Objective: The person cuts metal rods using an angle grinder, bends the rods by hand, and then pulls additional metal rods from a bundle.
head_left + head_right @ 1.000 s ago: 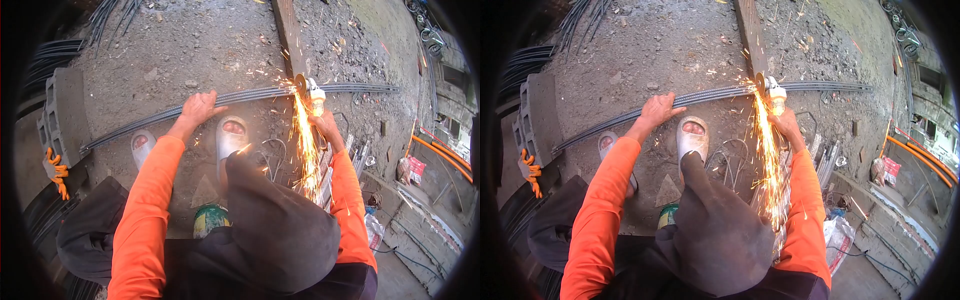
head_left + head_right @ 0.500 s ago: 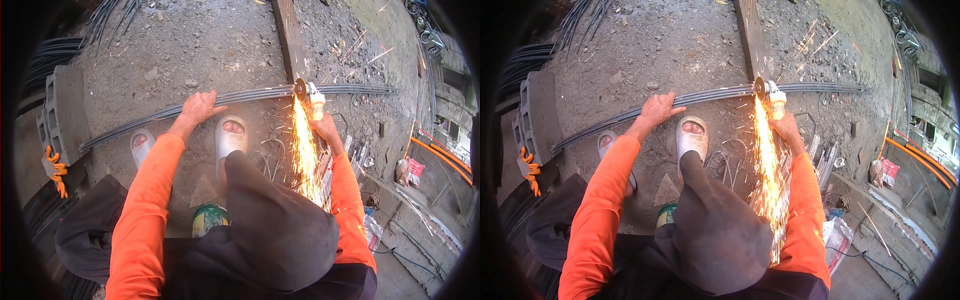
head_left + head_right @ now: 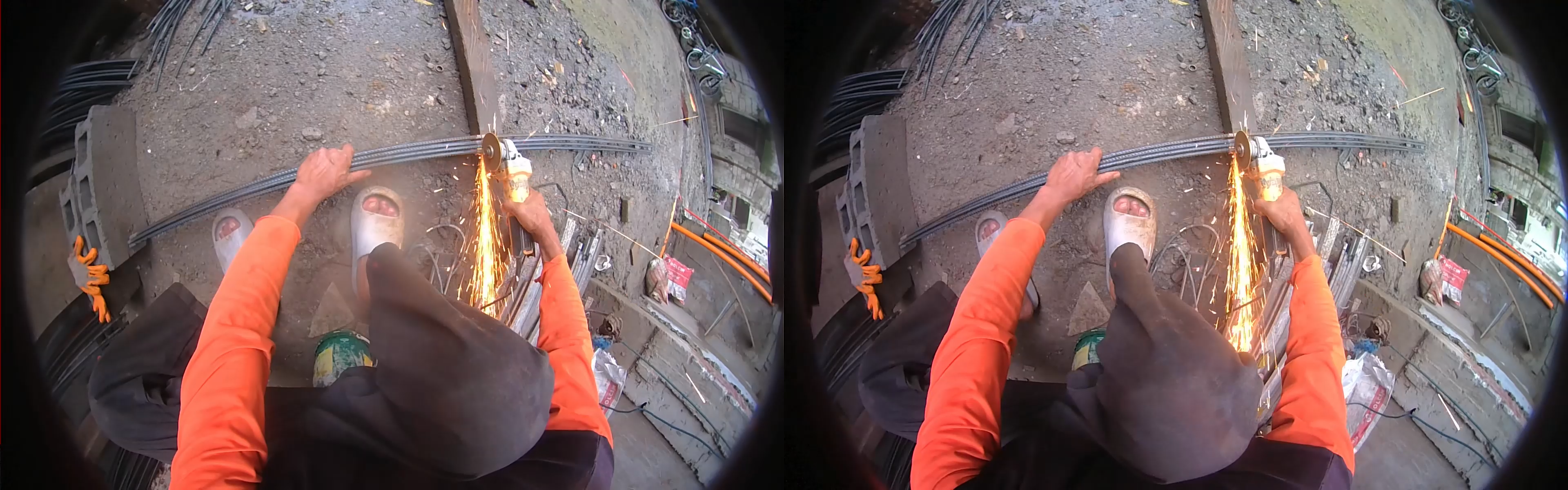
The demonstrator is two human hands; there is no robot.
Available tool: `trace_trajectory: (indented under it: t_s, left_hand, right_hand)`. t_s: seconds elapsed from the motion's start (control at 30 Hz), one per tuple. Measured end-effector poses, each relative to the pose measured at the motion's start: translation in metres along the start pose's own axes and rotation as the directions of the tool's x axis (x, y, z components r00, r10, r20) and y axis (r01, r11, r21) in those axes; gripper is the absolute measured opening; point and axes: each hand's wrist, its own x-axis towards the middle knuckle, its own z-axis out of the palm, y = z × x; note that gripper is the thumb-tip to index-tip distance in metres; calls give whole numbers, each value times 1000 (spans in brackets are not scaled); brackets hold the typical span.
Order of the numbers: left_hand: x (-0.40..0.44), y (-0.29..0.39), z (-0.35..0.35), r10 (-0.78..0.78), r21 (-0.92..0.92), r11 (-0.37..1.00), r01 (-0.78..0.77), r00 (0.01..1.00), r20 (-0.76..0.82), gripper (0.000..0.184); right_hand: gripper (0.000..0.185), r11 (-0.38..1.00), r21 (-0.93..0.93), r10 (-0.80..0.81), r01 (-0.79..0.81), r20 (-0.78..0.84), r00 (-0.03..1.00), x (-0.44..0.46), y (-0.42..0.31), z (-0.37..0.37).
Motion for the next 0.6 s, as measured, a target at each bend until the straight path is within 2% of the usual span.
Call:
trace_trajectory:
  t_s: [0.17,0.23,0.33,0.43,0.5,0.53,0.57,0.6]
  left_hand:
    - [0,2,-2,-15,-23,1000,15,999,29,62]
    - [0,4,-4,-41,-37,998,44,995,93,63]
    - [-9,8,-2,28,33,999,-27,999,-46,69]
    - [-19,51,0,107,92,992,-81,936,-336,79]
    - [-25,96,-12,147,-30,987,-160,957,-251,79]
    - [-24,115,-23,172,-150,969,-197,972,-161,77]
    - [-18,141,-34,228,-272,932,-240,971,-77,75]
    - [-12,172,-46,306,-390,878,-278,952,10,73]
  right_hand:
    - [47,976,-216,-47,32,-64,997,-29,6,-2]
    - [46,992,-124,-12,1,-90,996,-47,29,9]
    - [39,990,132,74,-56,-134,988,-81,48,18]
    - [28,880,470,157,-68,-152,976,-107,58,26]
    - [25,683,729,203,-41,-135,970,-133,36,18]
    - [23,553,833,222,-2,-145,964,-141,29,12]
    - [22,506,853,194,124,-253,948,-143,30,11]
    - [23,449,878,218,166,-288,932,-153,24,4]
